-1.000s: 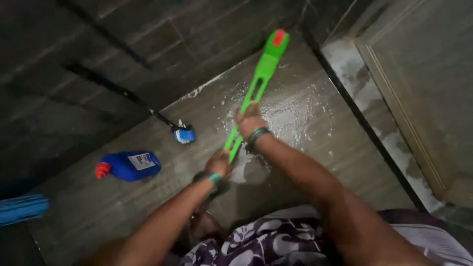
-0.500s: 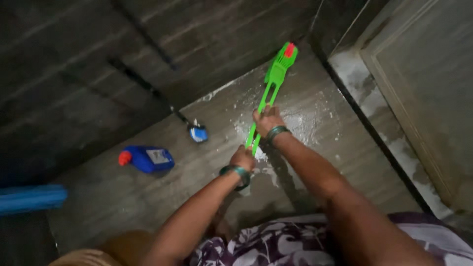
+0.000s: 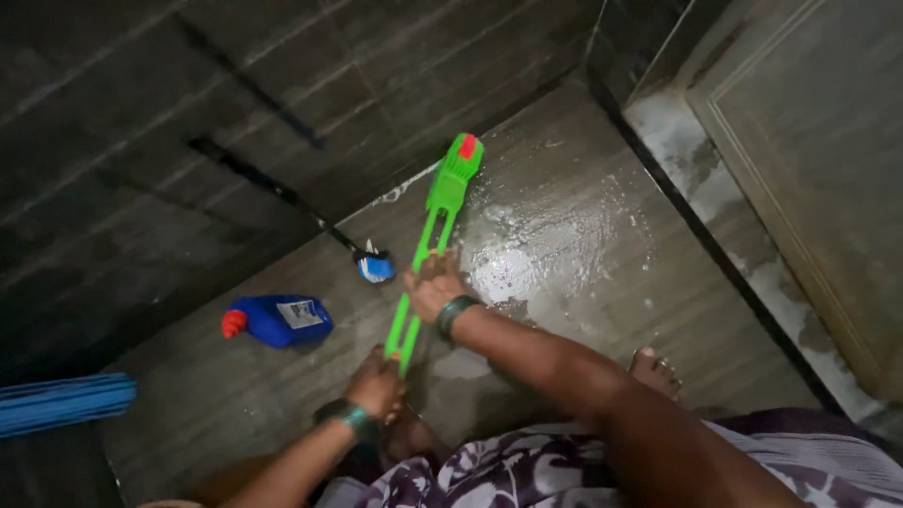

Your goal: The person scrubs the bathroom floor using a brush, pours water from a bucket onto the tiles using a mug, and rubs and cleans the brush by hand.

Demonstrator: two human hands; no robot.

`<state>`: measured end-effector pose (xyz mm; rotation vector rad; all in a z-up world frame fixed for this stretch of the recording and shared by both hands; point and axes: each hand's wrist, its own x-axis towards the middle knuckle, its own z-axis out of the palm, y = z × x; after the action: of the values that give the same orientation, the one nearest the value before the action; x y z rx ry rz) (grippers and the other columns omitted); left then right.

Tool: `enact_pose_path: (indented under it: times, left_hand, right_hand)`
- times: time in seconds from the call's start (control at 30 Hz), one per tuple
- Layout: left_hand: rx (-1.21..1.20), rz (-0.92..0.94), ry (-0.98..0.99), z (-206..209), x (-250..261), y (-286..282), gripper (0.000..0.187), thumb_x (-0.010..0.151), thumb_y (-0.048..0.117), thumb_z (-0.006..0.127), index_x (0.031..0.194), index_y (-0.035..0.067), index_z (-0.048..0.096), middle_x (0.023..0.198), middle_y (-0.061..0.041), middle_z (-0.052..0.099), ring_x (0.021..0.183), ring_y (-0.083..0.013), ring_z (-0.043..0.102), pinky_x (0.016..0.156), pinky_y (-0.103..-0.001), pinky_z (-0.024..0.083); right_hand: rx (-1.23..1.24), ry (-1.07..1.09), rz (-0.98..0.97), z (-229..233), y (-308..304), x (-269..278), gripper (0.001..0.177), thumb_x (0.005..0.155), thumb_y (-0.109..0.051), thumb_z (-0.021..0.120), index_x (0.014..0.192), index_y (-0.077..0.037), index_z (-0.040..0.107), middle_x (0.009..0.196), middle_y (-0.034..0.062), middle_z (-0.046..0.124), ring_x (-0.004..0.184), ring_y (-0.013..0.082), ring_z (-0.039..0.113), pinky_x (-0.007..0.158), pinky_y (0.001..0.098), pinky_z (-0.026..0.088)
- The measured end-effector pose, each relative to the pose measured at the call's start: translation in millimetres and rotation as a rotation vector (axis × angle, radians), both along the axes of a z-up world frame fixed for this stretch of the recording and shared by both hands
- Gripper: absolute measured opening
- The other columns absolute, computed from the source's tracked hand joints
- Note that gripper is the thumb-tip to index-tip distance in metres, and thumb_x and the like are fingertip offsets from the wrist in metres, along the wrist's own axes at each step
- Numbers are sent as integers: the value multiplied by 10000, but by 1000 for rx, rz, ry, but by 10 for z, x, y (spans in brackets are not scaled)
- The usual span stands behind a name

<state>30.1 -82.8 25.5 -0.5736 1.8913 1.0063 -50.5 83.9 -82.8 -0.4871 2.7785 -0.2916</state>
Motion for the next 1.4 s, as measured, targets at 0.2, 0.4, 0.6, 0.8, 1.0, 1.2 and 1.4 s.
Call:
enact_pose_path:
  times: [0.2, 0.4, 0.6, 0.8, 1.0, 1.2, 1.4]
  left_hand:
    - [48, -123, -32, -4, 263, 510, 279, 1063, 373, 398, 1208, 143, 459, 650, -66, 582, 441, -186, 554, 383, -350, 437]
    - [124, -128, 35, 43, 180, 444, 267, 1059, 351, 415, 1197, 126, 452, 626, -55, 566, 427, -188, 534, 369, -361, 426]
    - [51, -246, 99, -20, 115, 583, 270, 1048, 336, 463, 1167, 94, 476, 635, -111, 618, 467, -251, 609, 435, -418, 485]
    - [-39, -420, 253, -571, -501, 1216, 310, 1051, 368, 455, 1186, 90, 482, 714, -138, 665, 592, -304, 693, 558, -448, 533]
    - [163, -220, 154, -918, -1086, 1906, 281, 1057, 339, 462, 1163, 84, 511, 664, -122, 618, 489, -235, 587, 446, -407, 461]
    - [324, -171, -75, -1330, -903, 1336, 279, 1066, 384, 464, 1109, 112, 511, 594, -50, 474, 430, -171, 456, 385, -345, 362]
    - [324, -307, -177, -1045, -519, 1258, 264, 1043, 416, 491, 1055, 160, 556, 606, -17, 542, 435, -109, 456, 392, -286, 361]
  right_hand:
    - [-4, 266, -13, -63, 476, 332, 535, 962, -242, 495, 1446, -17, 464, 1329, 501, 498, 1263, 618, 506, 1181, 672, 256]
    - [57, 286, 7, 23, 450, 267, 564, 953, -261, 499, 1427, 42, 456, 1302, 508, 500, 1253, 627, 514, 1158, 662, 270]
    - [67, 233, -77, -4, 664, 315, 615, 947, -258, 503, 1469, 59, 422, 1302, 517, 493, 1275, 618, 491, 1169, 649, 267]
    - [210, 222, -135, -225, 1336, -249, 594, 973, -217, 512, 1503, 31, 410, 1294, 488, 515, 1278, 590, 511, 1158, 642, 314]
    - [460, 186, -169, -348, 2069, -732, 521, 997, -239, 466, 1458, 3, 440, 1337, 430, 559, 1298, 523, 537, 1120, 609, 356]
    - [525, -107, -179, -282, 1649, -240, 707, 974, -451, 470, 1491, 25, 396, 1303, 334, 620, 1270, 523, 545, 1034, 620, 392]
    - [495, -211, -273, -10, 1583, 291, 702, 980, -411, 487, 1515, 26, 364, 1313, 257, 641, 1254, 467, 578, 1049, 621, 393]
